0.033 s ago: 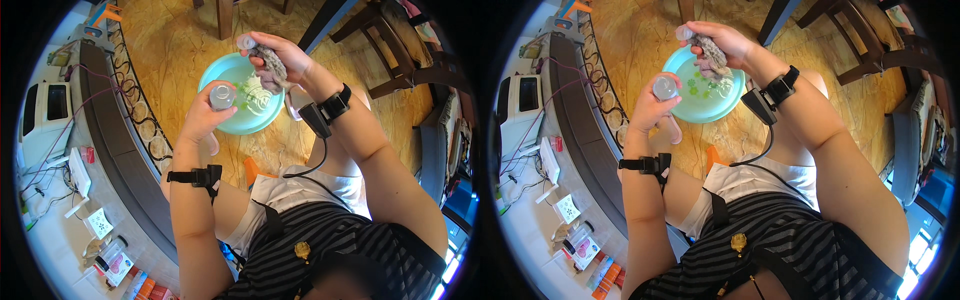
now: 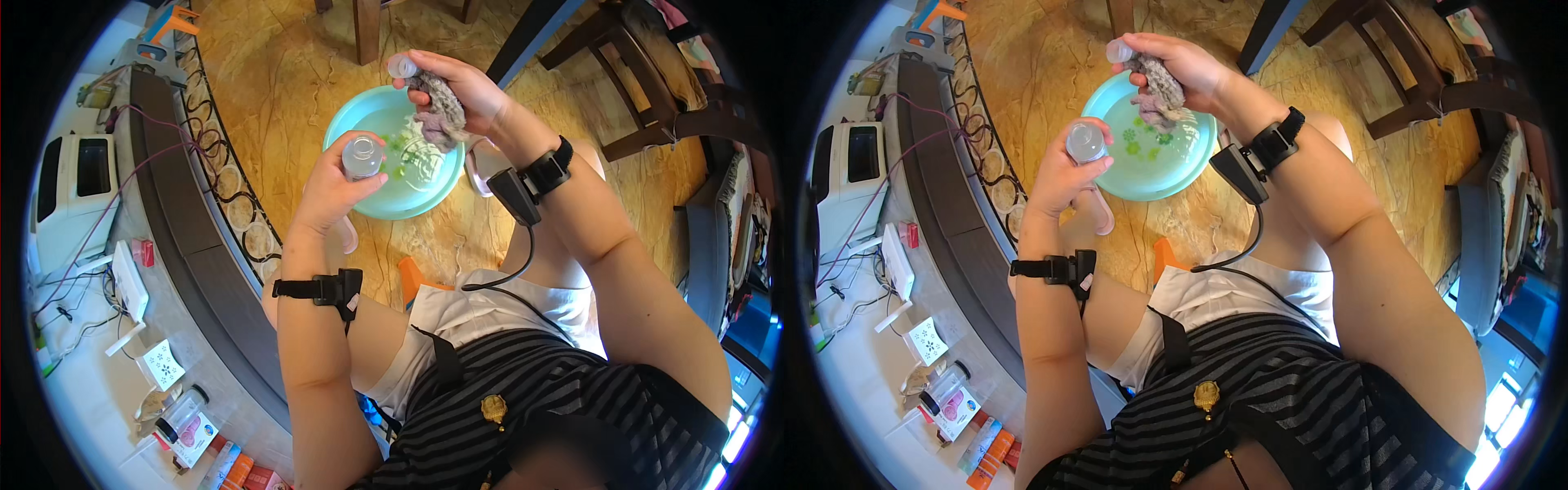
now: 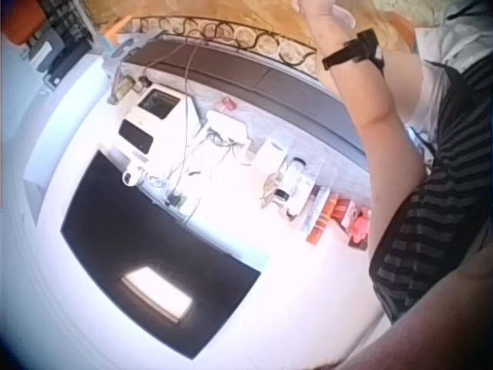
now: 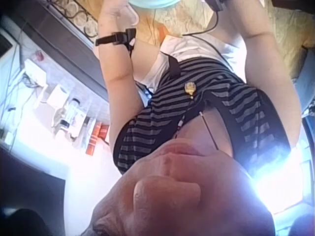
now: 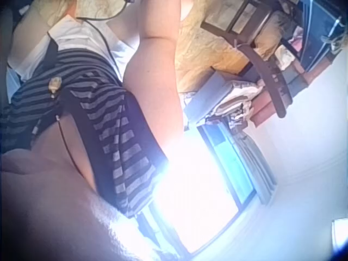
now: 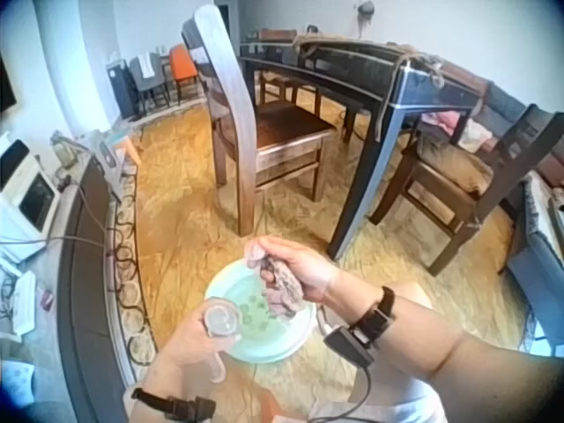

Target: The person clears a table by moving a fan, a tray, and various bottles, then wipes the surface with a cloth. They rinse the cloth in a basin, apply liquid from a bottle and spray from a canister to it, and scrub the cloth together by hand.

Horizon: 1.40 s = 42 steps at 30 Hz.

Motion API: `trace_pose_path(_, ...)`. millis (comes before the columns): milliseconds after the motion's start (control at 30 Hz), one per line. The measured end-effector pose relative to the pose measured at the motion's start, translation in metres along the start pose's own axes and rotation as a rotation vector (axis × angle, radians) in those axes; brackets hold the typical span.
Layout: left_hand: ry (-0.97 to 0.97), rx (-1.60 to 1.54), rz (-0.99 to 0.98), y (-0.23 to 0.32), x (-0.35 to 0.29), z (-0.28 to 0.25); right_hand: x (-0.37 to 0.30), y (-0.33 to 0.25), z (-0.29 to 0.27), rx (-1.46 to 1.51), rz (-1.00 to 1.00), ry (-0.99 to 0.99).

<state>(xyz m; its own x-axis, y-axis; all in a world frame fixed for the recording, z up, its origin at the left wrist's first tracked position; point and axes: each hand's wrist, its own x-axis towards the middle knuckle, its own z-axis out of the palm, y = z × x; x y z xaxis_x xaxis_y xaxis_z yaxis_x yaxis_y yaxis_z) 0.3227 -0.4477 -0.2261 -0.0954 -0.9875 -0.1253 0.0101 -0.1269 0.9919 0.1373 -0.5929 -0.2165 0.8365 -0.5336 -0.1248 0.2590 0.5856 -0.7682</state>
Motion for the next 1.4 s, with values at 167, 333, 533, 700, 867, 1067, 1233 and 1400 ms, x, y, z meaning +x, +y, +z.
trace_pose_path(167, -0.045, -0.05, -0.028, 0.006, -0.001, 0.004, 0.005, 0.002, 0.006, -0.025, -0.097, 0.224)
trace_pose_path(333, -0.073, -0.097, 0.064, 0.003, 0.001, 0.006, 0.002, 0.002, 0.012, -0.269, -0.084, 0.282)
trace_pose_path(533, 0.034, -0.065, -0.032, 0.0, 0.003, 0.0, 0.003, 0.006, 0.015, -0.408, -0.113, 0.206)
trace_pose_path(700, 0.106, -0.037, -0.071, 0.0, 0.004, 0.001, -0.005, 0.002, 0.025, -0.438, -0.099, 0.069)
trace_pose_path(867, 0.133, 0.011, -0.09, -0.01, 0.007, -0.002, -0.004, 0.005, 0.029, -0.602, -0.2, -0.022)
trace_pose_path(1067, 0.144, 0.083, -0.099, -0.015, 0.009, -0.004, -0.005, 0.004, 0.03, -0.909, -0.361, -0.157)
trace_pose_path(1233, 0.15, 0.111, -0.104, -0.016, 0.01, -0.003, -0.005, 0.006, 0.028, -0.962, -0.33, -0.205)
trace_pose_path(1400, 0.122, 0.148, -0.104, -0.016, 0.011, -0.002, -0.006, 0.009, 0.025, -0.995, -0.393, -0.205)
